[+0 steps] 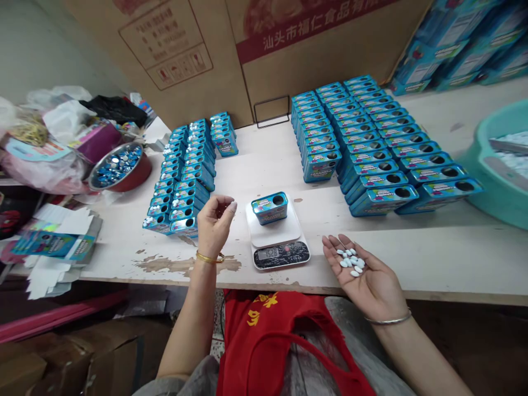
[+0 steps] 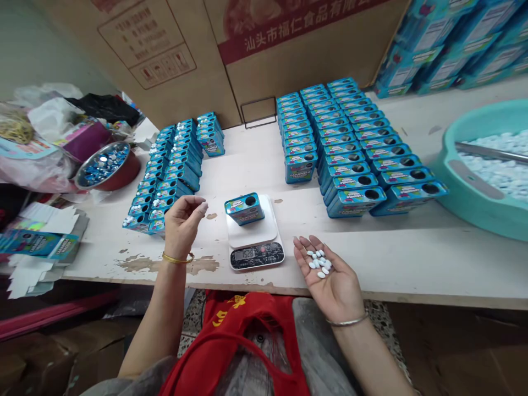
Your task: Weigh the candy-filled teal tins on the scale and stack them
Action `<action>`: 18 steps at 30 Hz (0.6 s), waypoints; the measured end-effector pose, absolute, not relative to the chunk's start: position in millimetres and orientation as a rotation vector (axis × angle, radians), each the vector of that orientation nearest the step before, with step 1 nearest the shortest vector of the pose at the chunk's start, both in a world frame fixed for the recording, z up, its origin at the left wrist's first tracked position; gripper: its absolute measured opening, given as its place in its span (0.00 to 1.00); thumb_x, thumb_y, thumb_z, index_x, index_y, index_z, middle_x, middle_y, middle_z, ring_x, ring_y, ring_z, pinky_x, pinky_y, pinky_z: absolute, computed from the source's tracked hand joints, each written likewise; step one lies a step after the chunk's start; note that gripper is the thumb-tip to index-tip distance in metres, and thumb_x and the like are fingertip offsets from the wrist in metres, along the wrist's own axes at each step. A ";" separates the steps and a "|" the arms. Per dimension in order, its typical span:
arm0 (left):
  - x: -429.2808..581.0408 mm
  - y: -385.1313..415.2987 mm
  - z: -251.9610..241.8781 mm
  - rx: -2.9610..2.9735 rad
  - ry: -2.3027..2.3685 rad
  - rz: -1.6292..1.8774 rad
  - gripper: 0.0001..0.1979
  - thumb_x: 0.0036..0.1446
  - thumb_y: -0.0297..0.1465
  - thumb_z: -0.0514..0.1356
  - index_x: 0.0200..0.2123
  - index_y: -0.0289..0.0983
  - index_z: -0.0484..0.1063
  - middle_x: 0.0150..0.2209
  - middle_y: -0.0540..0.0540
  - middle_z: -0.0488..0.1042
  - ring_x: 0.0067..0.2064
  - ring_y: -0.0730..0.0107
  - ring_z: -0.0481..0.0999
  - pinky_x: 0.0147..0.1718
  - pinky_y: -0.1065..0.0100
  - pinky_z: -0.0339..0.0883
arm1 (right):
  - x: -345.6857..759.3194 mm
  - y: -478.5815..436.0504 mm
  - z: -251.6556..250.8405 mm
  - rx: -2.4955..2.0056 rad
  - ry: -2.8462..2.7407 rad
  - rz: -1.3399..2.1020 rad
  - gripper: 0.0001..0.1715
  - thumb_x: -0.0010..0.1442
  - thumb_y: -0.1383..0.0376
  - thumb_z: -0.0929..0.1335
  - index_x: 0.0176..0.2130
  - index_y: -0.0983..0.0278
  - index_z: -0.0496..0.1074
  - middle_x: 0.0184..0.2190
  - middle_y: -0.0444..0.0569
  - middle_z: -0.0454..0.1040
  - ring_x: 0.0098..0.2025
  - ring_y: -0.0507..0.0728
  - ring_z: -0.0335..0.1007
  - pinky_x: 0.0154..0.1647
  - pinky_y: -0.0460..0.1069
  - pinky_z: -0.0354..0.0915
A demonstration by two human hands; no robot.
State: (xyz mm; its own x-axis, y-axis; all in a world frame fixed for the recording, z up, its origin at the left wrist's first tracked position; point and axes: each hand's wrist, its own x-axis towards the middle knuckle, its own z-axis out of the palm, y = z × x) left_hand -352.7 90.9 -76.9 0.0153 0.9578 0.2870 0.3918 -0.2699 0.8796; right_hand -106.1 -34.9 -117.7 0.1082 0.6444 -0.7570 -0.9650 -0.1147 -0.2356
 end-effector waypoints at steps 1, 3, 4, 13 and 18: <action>-352.1 90.5 -77.1 1.716 1.386 1.238 0.07 0.51 0.33 0.62 0.32 0.37 0.70 0.29 0.51 0.71 0.31 0.76 0.69 0.30 0.74 0.64 | -106.7 -35.2 -117.4 -0.895 0.466 1.459 0.16 0.61 0.72 0.57 0.42 0.69 0.71 0.39 0.55 0.77 0.50 0.60 0.71 0.43 0.52 0.74; -349.6 89.1 -77.2 1.738 1.390 1.226 0.07 0.51 0.33 0.62 0.32 0.37 0.70 0.29 0.50 0.71 0.30 0.76 0.70 0.30 0.74 0.63 | -107.6 -36.1 -117.1 -0.888 0.461 1.467 0.16 0.61 0.72 0.58 0.42 0.69 0.71 0.40 0.55 0.77 0.50 0.60 0.71 0.43 0.52 0.74; -347.2 88.1 -77.1 1.753 1.391 1.217 0.07 0.52 0.33 0.61 0.32 0.37 0.70 0.29 0.50 0.71 0.30 0.75 0.69 0.29 0.74 0.63 | -108.1 -36.6 -117.2 -0.883 0.458 1.470 0.15 0.60 0.72 0.58 0.42 0.69 0.71 0.40 0.55 0.77 0.50 0.60 0.71 0.43 0.52 0.74; -298.8 93.5 -66.4 2.299 1.201 1.000 0.04 0.57 0.30 0.57 0.34 0.37 0.70 0.31 0.49 0.71 0.33 0.73 0.68 0.34 0.70 0.63 | -127.4 -32.0 -116.7 -0.776 0.394 1.606 0.14 0.59 0.73 0.60 0.42 0.71 0.71 0.41 0.58 0.77 0.50 0.59 0.71 0.47 0.52 0.72; -279.0 78.3 -65.4 2.547 1.097 0.833 0.11 0.59 0.33 0.54 0.44 0.37 0.69 0.41 0.43 0.71 0.42 0.66 0.68 0.42 0.63 0.62 | -136.3 -29.0 -110.9 -0.708 0.329 1.708 0.14 0.61 0.70 0.60 0.43 0.72 0.71 0.43 0.59 0.76 0.49 0.59 0.72 0.48 0.52 0.71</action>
State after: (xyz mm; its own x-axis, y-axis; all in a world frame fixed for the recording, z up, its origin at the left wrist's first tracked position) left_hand -279.0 78.3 -65.4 0.5543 0.7263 0.4066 0.5864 -0.6874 0.4285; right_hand -136.3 -29.0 -110.9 -0.1173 0.7809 -0.6136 -0.9528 -0.2627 -0.1523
